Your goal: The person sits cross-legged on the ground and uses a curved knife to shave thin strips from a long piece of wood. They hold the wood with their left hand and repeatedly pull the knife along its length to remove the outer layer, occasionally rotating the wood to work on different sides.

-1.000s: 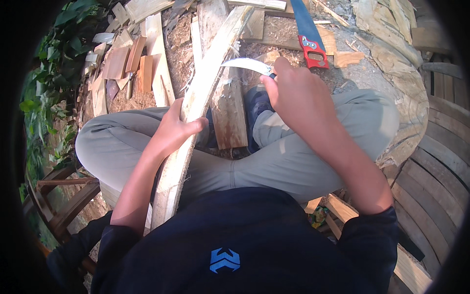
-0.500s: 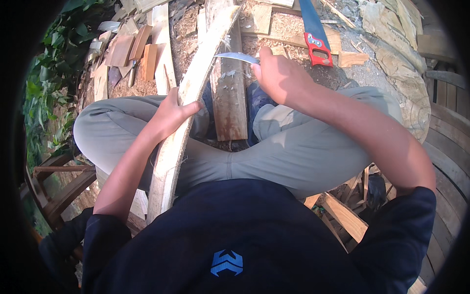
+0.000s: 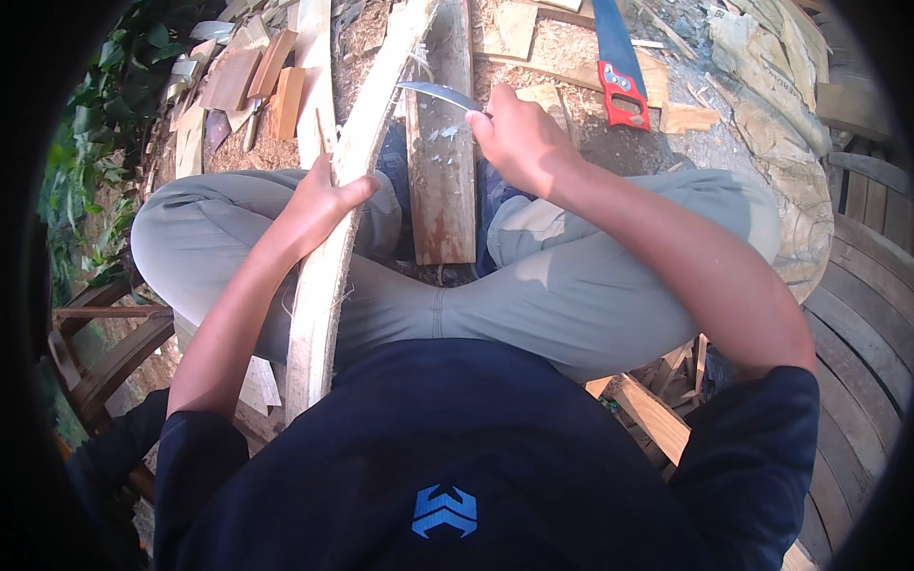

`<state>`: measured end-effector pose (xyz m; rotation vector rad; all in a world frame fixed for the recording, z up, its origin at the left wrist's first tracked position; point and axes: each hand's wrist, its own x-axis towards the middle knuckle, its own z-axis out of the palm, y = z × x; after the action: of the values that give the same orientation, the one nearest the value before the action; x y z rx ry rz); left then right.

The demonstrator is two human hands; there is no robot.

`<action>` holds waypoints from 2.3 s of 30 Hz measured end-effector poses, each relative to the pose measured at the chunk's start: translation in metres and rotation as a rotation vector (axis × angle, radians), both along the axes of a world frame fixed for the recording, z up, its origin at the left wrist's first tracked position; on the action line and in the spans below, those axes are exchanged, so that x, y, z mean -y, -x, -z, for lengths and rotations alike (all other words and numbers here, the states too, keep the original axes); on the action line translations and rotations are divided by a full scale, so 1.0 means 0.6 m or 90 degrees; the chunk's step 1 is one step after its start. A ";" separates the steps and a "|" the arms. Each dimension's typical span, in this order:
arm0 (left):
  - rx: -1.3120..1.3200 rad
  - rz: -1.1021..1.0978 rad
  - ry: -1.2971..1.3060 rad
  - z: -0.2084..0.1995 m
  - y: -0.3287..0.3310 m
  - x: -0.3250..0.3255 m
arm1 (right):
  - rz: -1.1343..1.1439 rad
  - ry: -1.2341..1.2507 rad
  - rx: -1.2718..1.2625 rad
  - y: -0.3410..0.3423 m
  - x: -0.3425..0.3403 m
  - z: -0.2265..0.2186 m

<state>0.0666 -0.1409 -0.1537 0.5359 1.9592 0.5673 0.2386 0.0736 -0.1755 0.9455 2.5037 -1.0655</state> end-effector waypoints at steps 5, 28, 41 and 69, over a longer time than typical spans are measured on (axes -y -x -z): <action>0.028 -0.014 -0.043 -0.015 -0.004 -0.002 | 0.015 0.054 -0.002 0.006 -0.008 0.019; -0.017 0.165 -0.021 -0.014 -0.085 -0.003 | 0.162 -0.306 0.018 0.005 -0.116 -0.038; -0.047 -0.023 -0.176 -0.031 -0.029 0.001 | 0.100 -0.172 -0.019 -0.027 -0.082 -0.104; -0.022 -0.075 -0.179 -0.071 -0.015 -0.007 | 0.029 -0.271 -0.153 -0.046 -0.069 -0.110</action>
<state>0.0755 -0.1365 -0.1111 0.6102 1.9644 0.9225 0.2662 0.1153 -0.1096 1.0379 2.9960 -0.7023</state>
